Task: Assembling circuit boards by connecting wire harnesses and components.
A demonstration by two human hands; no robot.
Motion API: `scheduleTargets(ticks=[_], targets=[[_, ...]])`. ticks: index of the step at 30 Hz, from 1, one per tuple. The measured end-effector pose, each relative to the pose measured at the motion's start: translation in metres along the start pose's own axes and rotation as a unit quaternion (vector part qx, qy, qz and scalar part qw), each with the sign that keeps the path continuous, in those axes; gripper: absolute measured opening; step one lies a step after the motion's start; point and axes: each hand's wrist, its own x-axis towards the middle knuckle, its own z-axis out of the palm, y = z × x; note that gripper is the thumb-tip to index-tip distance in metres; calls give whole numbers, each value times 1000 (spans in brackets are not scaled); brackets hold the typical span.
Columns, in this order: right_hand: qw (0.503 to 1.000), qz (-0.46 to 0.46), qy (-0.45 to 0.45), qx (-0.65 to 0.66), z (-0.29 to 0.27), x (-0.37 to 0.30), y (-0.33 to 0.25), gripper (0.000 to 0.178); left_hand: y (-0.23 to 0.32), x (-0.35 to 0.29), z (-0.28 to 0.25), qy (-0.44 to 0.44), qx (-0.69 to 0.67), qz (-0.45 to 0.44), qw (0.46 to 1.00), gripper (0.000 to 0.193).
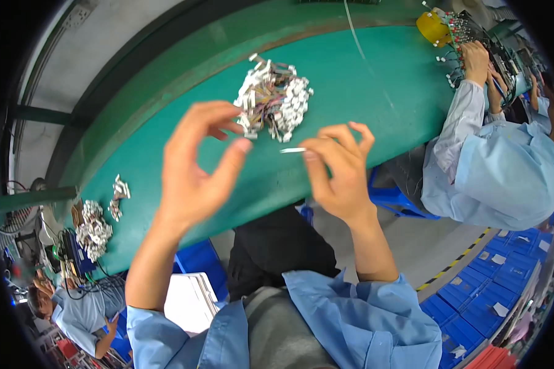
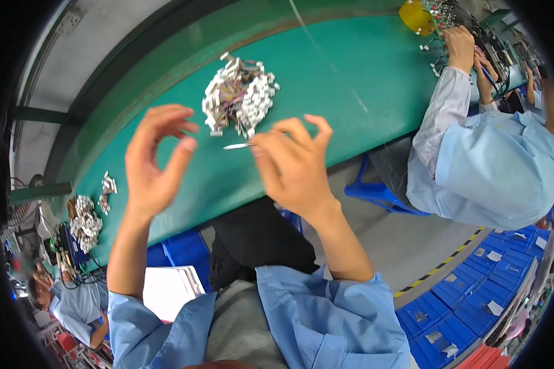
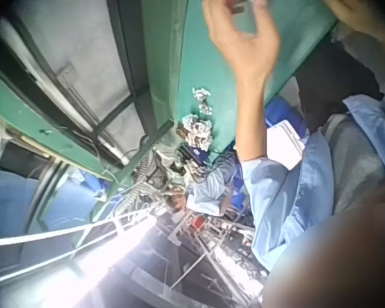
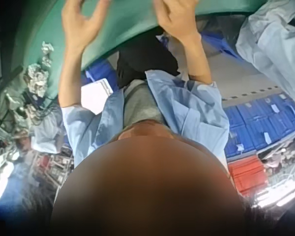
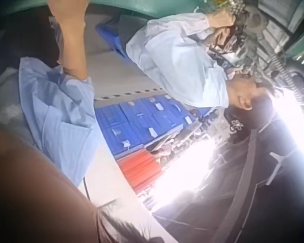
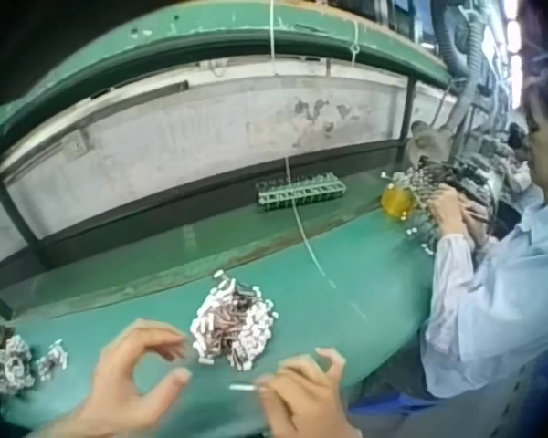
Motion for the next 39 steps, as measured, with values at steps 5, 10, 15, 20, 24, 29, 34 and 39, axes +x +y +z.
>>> scheduleTargets(ticks=[5,10,15,20,24,29,34,39], targets=[[994,79,52,-49,1,-7,61,15,-63,104,-21,27,11,-128,991,35],[989,127,66,-26,10,3,73,11,-162,220,1,-5,-65,-224,972,50],[989,144,29,-9,14,9,74,9,-246,328,34,8,-175,-226,958,54],[985,171,10,13,11,11,79,9,-275,358,62,41,-190,-216,957,49],[985,169,4,25,14,10,80,8,-256,360,72,99,-168,-217,956,44],[986,162,12,22,11,5,82,7,-215,336,37,152,-145,-205,956,37],[987,153,25,31,10,2,81,6,-157,310,1,204,-118,-188,954,32],[987,151,31,43,12,-1,82,6,-111,265,-74,224,-209,-174,936,21]])
